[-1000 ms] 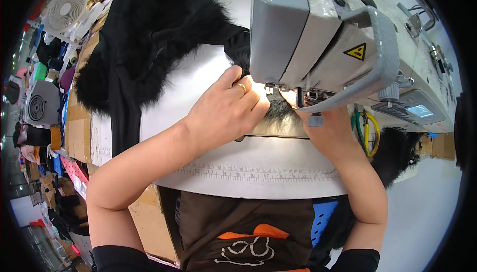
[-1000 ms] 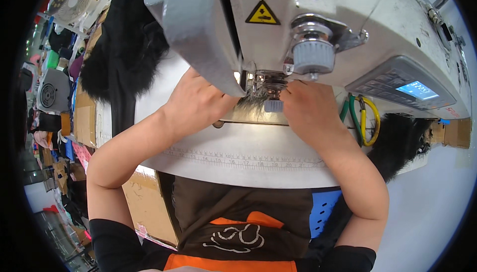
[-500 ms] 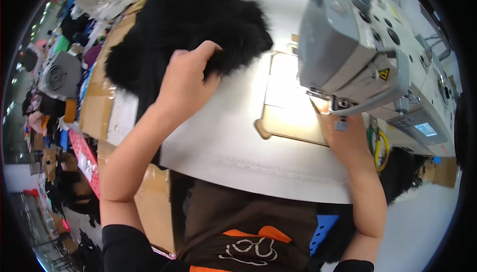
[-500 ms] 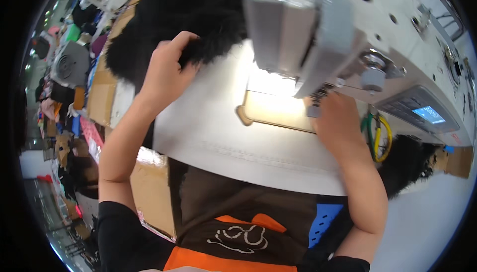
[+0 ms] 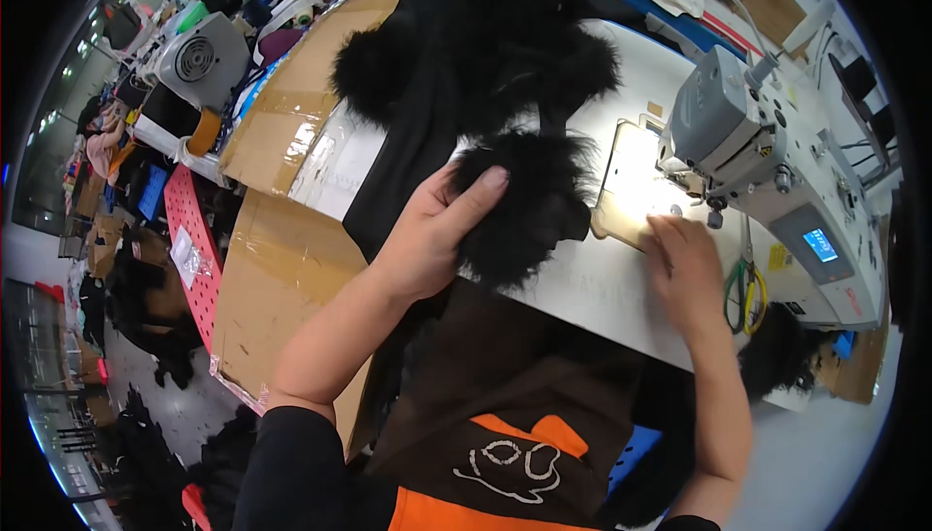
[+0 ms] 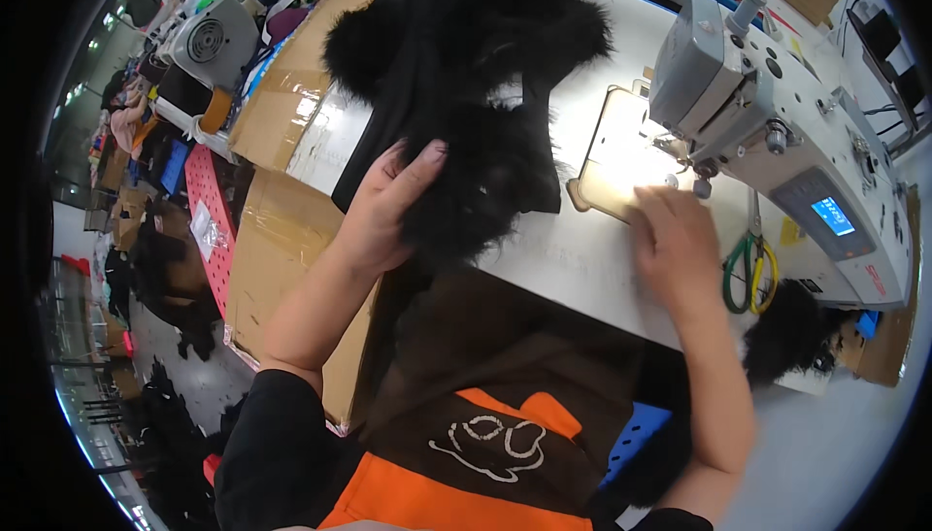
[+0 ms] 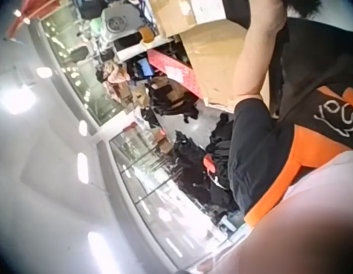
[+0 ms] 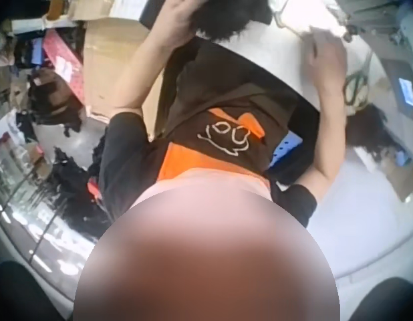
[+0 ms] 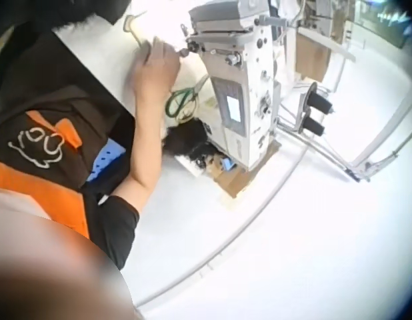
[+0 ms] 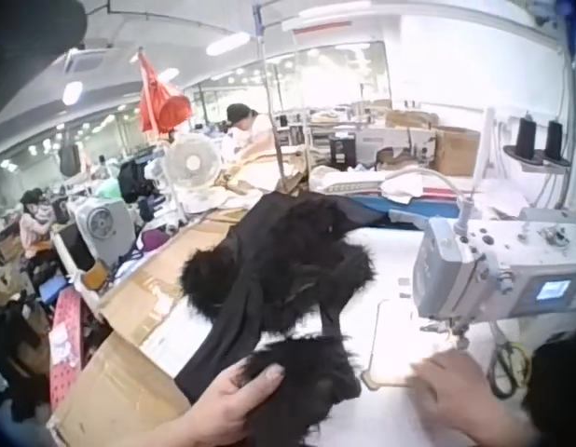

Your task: Sewing pieces of black faux fur onto a fabric base using an industrial sewing machine.

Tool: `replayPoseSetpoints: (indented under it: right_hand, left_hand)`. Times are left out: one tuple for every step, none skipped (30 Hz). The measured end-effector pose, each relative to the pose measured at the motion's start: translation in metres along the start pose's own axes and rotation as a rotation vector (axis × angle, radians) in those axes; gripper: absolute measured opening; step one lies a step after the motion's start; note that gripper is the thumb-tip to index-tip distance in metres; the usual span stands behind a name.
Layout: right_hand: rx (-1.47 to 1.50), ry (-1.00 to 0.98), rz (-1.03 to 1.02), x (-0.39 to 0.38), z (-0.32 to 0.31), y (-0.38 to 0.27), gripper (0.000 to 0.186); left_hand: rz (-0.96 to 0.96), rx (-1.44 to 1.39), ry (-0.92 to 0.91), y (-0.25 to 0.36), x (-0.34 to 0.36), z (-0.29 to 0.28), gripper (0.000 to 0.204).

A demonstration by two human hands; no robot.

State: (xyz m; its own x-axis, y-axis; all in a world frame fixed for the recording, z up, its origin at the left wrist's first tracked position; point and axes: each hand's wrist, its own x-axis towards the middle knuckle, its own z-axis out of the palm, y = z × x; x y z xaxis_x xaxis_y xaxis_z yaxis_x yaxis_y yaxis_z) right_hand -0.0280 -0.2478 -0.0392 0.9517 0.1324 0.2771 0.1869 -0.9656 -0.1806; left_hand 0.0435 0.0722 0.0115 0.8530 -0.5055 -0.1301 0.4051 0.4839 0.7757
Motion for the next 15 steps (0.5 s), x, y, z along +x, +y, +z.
replayPoseSetpoints:
  right_hand:
    - [0.226, 0.003, 0.041, 0.0, -0.01, -0.024, 0.028]
    - [0.212, -0.005, 0.043, -0.002, -0.015, -0.042, 0.028]
    - [0.558, -0.037, 0.112, -0.003, -0.022, -0.059, 0.029]
    - [0.904, -0.073, 0.187, -0.006, -0.024, -0.073, 0.032]
    - [1.055, -0.081, 0.249, -0.011, -0.025, -0.085, 0.041]
    - [1.1, -0.177, 0.323, -0.021, -0.025, -0.085, 0.037]
    - [1.152, -0.279, 0.396, -0.029, -0.024, -0.087, 0.033]
    - [1.147, -0.289, 0.401, -0.033, -0.022, -0.094, 0.033]
    - [1.137, -0.207, 0.356, -0.034, -0.019, -0.107, 0.027]
    - [1.122, -0.123, 0.318, -0.038, -0.017, -0.115, 0.023]
    - [1.113, -0.133, 0.328, -0.045, -0.012, -0.113, 0.023]
    - [1.106, -0.071, 0.356, -0.055, -0.003, -0.11, 0.024]
    - [1.098, -0.007, 0.381, -0.063, 0.003, -0.107, 0.026]
    - [1.185, 0.018, 0.472, -0.071, 0.007, -0.109, 0.029]
    - [1.177, 0.009, 0.479, -0.078, 0.011, -0.113, 0.029]
  left_hand:
    - [0.006, -0.01, 0.002, -0.004, -0.007, -0.001, 0.034]
    - [0.048, 0.134, 0.0, -0.013, -0.013, -0.003, 0.034]
    - [0.095, 0.282, 0.001, -0.018, -0.02, -0.002, 0.035]
    - [0.056, 0.343, -0.103, -0.024, -0.024, -0.001, 0.035]
    - [0.253, 0.676, -0.218, -0.035, -0.021, -0.005, 0.035]
    - [0.305, 0.848, -0.267, -0.045, -0.03, -0.002, 0.035]
    - [0.352, 1.025, -0.306, -0.05, -0.041, 0.004, 0.036]
    - [0.473, 1.199, -0.38, -0.061, -0.043, -0.003, 0.04]
    - [0.595, 1.37, -0.452, -0.074, -0.045, -0.011, 0.044]
    - [0.652, 1.353, -0.402, -0.083, -0.049, -0.01, 0.042]
    - [0.646, 1.338, -0.401, -0.088, -0.053, -0.012, 0.042]
    - [0.775, 1.457, -0.361, -0.092, -0.057, -0.015, 0.039]
    - [0.907, 1.578, -0.316, -0.096, -0.06, -0.018, 0.035]
    - [0.817, 1.699, -0.281, -0.098, -0.067, -0.022, 0.034]
    - [0.811, 1.688, -0.278, -0.099, -0.072, -0.023, 0.034]
